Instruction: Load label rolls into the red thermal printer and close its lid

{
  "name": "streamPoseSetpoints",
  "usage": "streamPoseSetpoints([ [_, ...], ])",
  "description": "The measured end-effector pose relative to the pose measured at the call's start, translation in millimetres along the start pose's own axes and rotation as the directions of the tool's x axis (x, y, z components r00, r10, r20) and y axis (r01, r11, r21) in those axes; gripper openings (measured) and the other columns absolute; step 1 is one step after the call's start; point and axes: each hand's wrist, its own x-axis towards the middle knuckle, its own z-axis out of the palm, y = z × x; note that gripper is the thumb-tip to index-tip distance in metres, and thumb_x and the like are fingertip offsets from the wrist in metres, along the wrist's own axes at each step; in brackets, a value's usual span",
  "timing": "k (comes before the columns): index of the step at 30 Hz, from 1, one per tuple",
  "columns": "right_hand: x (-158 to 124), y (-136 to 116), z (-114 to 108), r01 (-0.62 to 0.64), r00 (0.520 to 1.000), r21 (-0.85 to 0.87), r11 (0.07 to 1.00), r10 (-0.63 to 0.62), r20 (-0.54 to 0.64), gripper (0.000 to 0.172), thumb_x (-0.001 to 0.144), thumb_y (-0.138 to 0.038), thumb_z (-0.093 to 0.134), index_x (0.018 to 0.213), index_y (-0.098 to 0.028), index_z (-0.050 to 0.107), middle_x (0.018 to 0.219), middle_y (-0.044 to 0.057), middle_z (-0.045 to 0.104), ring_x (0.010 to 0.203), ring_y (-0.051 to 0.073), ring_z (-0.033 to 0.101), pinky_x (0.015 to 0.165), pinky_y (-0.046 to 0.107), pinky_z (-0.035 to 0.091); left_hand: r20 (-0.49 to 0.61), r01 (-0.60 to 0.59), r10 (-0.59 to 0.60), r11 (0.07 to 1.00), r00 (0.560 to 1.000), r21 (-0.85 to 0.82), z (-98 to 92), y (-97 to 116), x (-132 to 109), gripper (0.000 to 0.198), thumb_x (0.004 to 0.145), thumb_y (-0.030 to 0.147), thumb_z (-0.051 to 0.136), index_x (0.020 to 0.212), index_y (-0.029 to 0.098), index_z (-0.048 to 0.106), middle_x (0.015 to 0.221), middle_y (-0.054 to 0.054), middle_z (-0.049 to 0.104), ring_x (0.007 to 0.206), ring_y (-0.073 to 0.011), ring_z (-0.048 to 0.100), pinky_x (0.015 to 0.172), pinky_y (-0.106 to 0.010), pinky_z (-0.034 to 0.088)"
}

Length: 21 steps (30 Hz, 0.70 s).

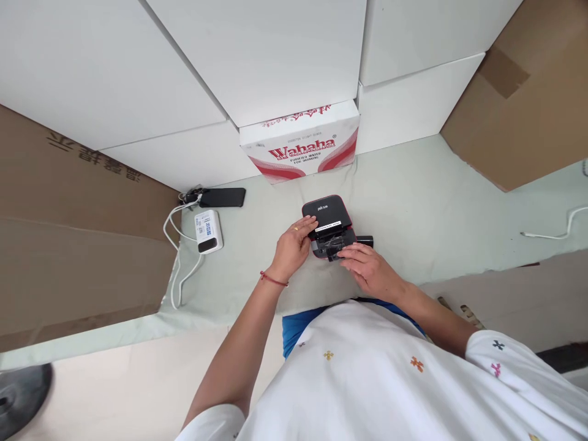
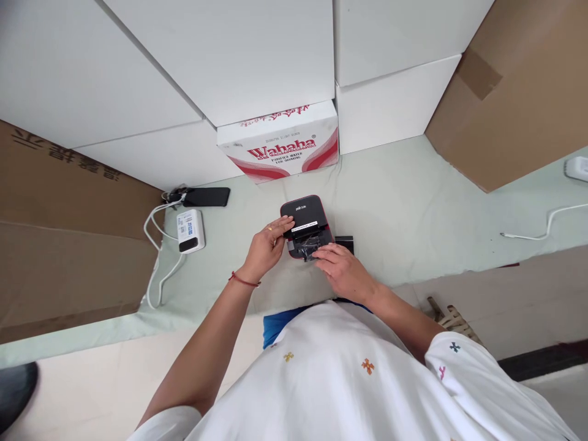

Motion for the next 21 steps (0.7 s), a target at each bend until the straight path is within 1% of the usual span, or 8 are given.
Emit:
streamPoseSetpoints([
  [3,8.3,-3.8,-9.8,-0.09,0.995,-0.029,0.996,0.091,0.028,0.043,0.117,-0.019,0.043,0.139,-0.02,0.079,0.146,0.015,0.083,0.136,0.026,0.078,0.122,0.052,0.063,-0.001,0.016,-0.016,1.0,1.0,0.008,2.7,3.0,-3.5,0.071,0.087,-0.005,0.047,0.139,0.025,0.085,0.154,-0.007,0.081,0.154,-0.027,0.072,0.135,-0.058,0.057],
  [6,24.2,-6.7,-21.2,-0.244,0.965,-0.11,0.963,0.253,0.07,0.055,0.119,-0.019,0.033,0.169,-0.018,0.057,0.163,0.017,0.073,0.139,0.026,0.078,0.108,0.044,0.068,0.001,0.049,-0.049,0.998,0.999,0.027,6.6,8.7,-9.9,0.076,0.083,-0.009,0.049,0.138,0.028,0.086,0.155,-0.004,0.08,0.155,-0.0274,0.071,0.131,-0.056,0.062],
  [8,37.0,-8.4,-27.2,-0.338,0.924,-0.193,0.921,0.363,0.119,0.063,0.115,-0.014,0.035,0.178,-0.015,0.046,0.169,0.019,0.068,0.133,0.03,0.081,0.098,0.045,0.07,0.002,0.077,-0.077,0.996,0.997,0.04,8.2,13.3,-13.6,0.079,0.082,-0.01,0.051,0.142,0.029,0.084,0.159,-0.003,0.077,0.158,-0.027,0.069,0.13,-0.054,0.063],
  [10,49.9,-11.1,-31.7,-0.394,0.873,-0.28,0.875,0.452,0.182,0.072,0.107,-0.007,0.041,0.179,-0.013,0.044,0.171,0.02,0.066,0.127,0.036,0.084,0.094,0.048,0.07,0.008,0.103,-0.104,0.994,0.995,0.045,8.8,17.7,-15.4,0.078,0.084,-0.01,0.051,0.143,0.029,0.083,0.161,-0.002,0.076,0.159,-0.0259,0.068,0.131,-0.052,0.062],
  [12,61.5,-15.7,-35.2,-0.413,0.824,-0.351,0.84,0.509,0.248,0.079,0.1,-0.003,0.046,0.179,-0.012,0.046,0.172,0.02,0.065,0.121,0.039,0.085,0.092,0.05,0.069,0.022,0.129,-0.13,0.991,0.991,0.04,8.9,21.4,-15.3,0.075,0.086,-0.01,0.051,0.142,0.028,0.084,0.161,-0.002,0.076,0.159,-0.0248,0.067,0.133,-0.05,0.06],
  [15,75.9,-24.7,-39.3,-0.409,0.769,-0.419,0.811,0.553,0.319,0.078,0.101,-0.004,0.048,0.178,-0.012,0.047,0.167,0.023,0.068,0.116,0.041,0.086,0.094,0.051,0.068,0.049,0.167,-0.168,0.986,0.985,0.019,8.8,24.9,-14.2,0.07,0.09,-0.008,0.053,0.142,0.026,0.084,0.162,-0.004,0.076,0.161,-0.0254,0.065,0.135,-0.051,0.058],
  [18,85.1,-31.4,-41.8,-0.4,0.744,-0.451,0.798,0.57,0.349,0.071,0.104,-0.007,0.05,0.175,-0.011,0.049,0.157,0.025,0.075,0.118,0.039,0.086,0.096,0.047,0.067,0.07,0.201,-0.198,0.979,0.978,-0.026,7.2,24.3,-13.3,0.071,0.09,-0.008,0.053,0.145,0.027,0.083,0.164,-0.004,0.074,0.164,-0.026,0.062,0.136,-0.052,0.057],
  [21,85.0,-31.7,-42.8,-0.393,0.74,-0.466,0.793,0.573,0.351,0.068,0.106,-0.007,0.049,0.174,-0.011,0.051,0.152,0.024,0.078,0.117,0.038,0.086,0.095,0.046,0.067,0.08,0.221,-0.213,0.969,0.974,-0.112,4.3,17.5,-12.4,0.066,0.091,-0.004,0.056,0.141,0.027,0.085,0.161,-0.004,0.076,0.163,-0.0277,0.063,0.138,-0.057,0.054],
])
